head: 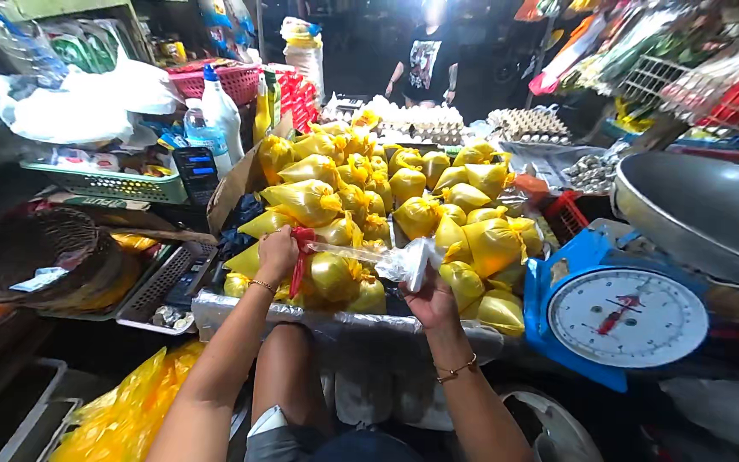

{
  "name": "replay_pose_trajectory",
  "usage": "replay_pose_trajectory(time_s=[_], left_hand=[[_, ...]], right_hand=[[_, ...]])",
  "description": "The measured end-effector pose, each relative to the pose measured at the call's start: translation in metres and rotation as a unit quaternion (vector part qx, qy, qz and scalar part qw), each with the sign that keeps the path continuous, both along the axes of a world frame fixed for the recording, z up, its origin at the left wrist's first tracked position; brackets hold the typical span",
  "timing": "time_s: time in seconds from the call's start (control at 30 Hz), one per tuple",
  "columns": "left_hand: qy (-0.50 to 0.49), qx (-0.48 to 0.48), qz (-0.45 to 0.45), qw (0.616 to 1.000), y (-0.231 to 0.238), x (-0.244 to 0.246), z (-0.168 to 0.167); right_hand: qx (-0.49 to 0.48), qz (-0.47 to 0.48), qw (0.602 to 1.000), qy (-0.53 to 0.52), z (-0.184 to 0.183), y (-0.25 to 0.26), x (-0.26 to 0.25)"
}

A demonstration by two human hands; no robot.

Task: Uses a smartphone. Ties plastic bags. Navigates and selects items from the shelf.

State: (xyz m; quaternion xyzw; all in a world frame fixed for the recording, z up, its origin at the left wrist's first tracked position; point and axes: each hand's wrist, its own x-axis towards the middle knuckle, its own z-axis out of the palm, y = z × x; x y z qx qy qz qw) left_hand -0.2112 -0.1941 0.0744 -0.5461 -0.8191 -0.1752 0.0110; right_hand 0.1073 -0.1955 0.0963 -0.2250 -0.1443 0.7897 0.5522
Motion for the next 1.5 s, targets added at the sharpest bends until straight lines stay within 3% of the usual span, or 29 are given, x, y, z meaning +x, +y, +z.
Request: replay_pose_trajectory(time_s=[0.17, 0.3, 0.53, 0.63, 0.77, 0.83, 0.9, 0.97, 1.03, 1.2, 1.3, 1.5], left_hand=[[0.032, -0.096, 0.004, 0.995, 0.007, 0.002, -0.001], [0.074, -0.176, -0.015, 0.982, 0.016, 0.005, 0.000], [0.092, -0.271, -0.063, 0.956, 0.029, 0.004, 0.014], [0.055, -0.214, -0.062, 0.973, 0.019, 0.008, 0.027], [-0.060, -0.005, -0.147, 0.987, -0.001, 0.030, 0.043], [-0.266, 0.031, -0.217, 0.939, -0.017, 0.059, 0.060], [-0.450, -0.005, -0.292, 0.844, -0.032, 0.084, 0.070], [-0.504, -0.022, -0.353, 0.788, -0.041, 0.098, 0.070], [-0.513, -0.024, -0.375, 0.771, -0.043, 0.100, 0.067], [-0.483, 0.005, -0.300, 0.822, -0.049, 0.094, 0.075], [-0.500, 0.020, -0.270, 0.823, -0.048, 0.078, 0.072], [-0.535, 0.039, -0.121, 0.835, -0.036, 0.056, 0.057]], right_hand=[[-0.010, -0.016, 0.998, 0.057, -0.008, 0.004, 0.013], [0.043, -0.027, 0.989, 0.137, -0.014, 0.010, 0.030], [0.089, -0.015, 0.982, 0.166, -0.009, 0.003, 0.043], [0.085, 0.000, 0.983, 0.164, -0.002, -0.003, 0.042], [0.055, 0.022, 0.991, 0.124, 0.009, -0.011, 0.030], [0.063, 0.048, 0.991, 0.104, 0.010, -0.013, 0.021], [0.083, 0.087, 0.988, 0.098, 0.006, -0.011, 0.010], [0.098, 0.126, 0.983, 0.090, 0.003, -0.006, -0.001], [0.094, 0.150, 0.981, 0.075, 0.003, 0.001, -0.012], [0.113, 0.175, 0.970, -0.122, 0.019, 0.022, -0.043], [0.140, 0.191, 0.954, -0.186, 0.019, 0.038, -0.066], [0.246, 0.272, 0.870, -0.330, 0.014, 0.073, -0.118]])
